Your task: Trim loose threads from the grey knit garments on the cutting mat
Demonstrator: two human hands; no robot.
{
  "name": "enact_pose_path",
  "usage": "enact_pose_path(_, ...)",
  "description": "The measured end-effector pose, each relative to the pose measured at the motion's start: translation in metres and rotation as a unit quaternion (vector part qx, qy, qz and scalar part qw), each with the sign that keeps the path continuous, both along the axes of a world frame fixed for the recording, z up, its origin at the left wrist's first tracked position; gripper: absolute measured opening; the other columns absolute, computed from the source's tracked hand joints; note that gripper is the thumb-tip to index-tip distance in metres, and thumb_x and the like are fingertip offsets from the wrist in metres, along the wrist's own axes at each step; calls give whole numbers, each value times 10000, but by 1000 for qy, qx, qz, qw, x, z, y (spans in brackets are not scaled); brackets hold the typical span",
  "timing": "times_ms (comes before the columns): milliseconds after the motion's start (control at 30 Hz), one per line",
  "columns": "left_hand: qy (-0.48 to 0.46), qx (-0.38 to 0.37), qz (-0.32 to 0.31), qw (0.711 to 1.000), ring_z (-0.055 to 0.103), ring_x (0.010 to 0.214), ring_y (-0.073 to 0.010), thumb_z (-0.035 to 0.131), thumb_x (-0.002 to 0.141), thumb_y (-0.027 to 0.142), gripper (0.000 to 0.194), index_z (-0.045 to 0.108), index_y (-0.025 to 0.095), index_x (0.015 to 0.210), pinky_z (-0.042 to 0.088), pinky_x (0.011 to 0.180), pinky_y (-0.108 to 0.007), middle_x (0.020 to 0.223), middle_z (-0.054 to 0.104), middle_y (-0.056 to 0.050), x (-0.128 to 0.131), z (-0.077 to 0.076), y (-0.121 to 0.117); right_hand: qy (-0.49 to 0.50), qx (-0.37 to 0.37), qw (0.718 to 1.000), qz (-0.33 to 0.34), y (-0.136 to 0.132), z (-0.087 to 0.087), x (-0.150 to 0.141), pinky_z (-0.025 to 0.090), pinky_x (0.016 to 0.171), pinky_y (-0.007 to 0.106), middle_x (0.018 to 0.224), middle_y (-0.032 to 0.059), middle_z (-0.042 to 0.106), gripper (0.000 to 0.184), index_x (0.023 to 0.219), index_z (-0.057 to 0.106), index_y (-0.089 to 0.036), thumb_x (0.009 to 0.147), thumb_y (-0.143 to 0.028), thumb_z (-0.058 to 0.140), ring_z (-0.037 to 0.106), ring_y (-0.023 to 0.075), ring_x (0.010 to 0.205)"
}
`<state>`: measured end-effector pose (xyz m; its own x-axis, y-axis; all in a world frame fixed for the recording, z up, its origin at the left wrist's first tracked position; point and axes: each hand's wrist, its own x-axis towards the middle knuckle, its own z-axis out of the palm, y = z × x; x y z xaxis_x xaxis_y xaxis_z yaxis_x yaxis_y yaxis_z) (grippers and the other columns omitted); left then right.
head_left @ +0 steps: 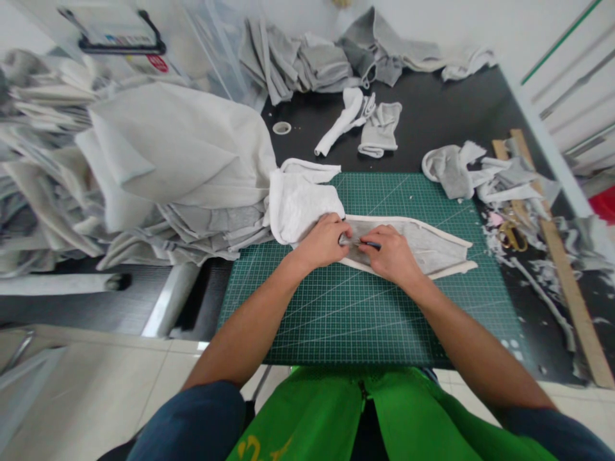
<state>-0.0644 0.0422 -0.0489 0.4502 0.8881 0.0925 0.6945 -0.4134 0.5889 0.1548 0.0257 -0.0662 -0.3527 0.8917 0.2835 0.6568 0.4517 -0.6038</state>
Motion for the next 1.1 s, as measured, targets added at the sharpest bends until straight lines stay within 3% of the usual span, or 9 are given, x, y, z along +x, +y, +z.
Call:
enact_pose_path(133, -11, 29, 0, 1000, 602, 1092, -287, 709, 802, 136, 86, 720, 208, 849, 501, 1102, -480, 983, 653, -73, 3, 1, 0, 15, -14, 1000, -12, -1, 3, 2, 562, 927, 500, 922, 88, 787, 109, 895, 854, -237, 889, -171, 768, 695, 296, 935)
enact_pose_path(267, -75, 53, -2, 996, 614, 1094, -260, 653, 764, 67, 161, 618, 209, 832, 499, 1068, -443, 1003, 702, -54, 7, 10, -2, 53, -24, 998, -7, -3, 12, 5, 575, 911, 470, 959, 91, 800, 107, 939, 848, -228, 931, -232, 742, 719, 284, 937)
enact_pose_path(500, -180, -35, 30, 983, 611, 791, -155, 575, 913, 144, 108, 616, 221, 977, 481, 738, -307, 889, 678, 8, 11, 20, -9, 83, -34, 996, 1, -11, 34, 12, 583, 869, 413, 1038, 87, 792, 147, 1058, 820, -227, 947, -273, 735, 721, 261, 966)
enact_pose_path(633, -233, -40, 44, 971, 588, 794, -142, 583, 943, 188, 86, 611, 219, 1019, 489, 745, -292, 909, 646, 4, 12, 19, -10, 95, -32, 995, -13, -13, 38, 12, 588, 861, 422, 1050, 89, 781, 156, 1078, 815, -236, 953, -279, 730, 715, 269, 973)
enact_pose_path(767, -272, -70, 35, 959, 610, 849, -142, 657, 888, 190, 185, 609, 214, 1065, 506, 777, -285, 977, 666, -11, 13, 18, -9, 103, -33, 994, -22, -15, 40, 9, 586, 855, 425, 1036, 85, 773, 156, 1081, 813, -242, 960, -281, 722, 708, 266, 956)
enact_pose_path(1100, -290, -66, 57, 953, 650, 912, -155, 647, 906, 191, 216, 635, 207, 1121, 532, 840, -308, 1048, 706, -31, 14, 17, -9, 123, -36, 992, -23, -17, 38, 7, 579, 831, 414, 1029, 85, 761, 157, 1079, 795, -226, 945, -270, 725, 691, 249, 922)
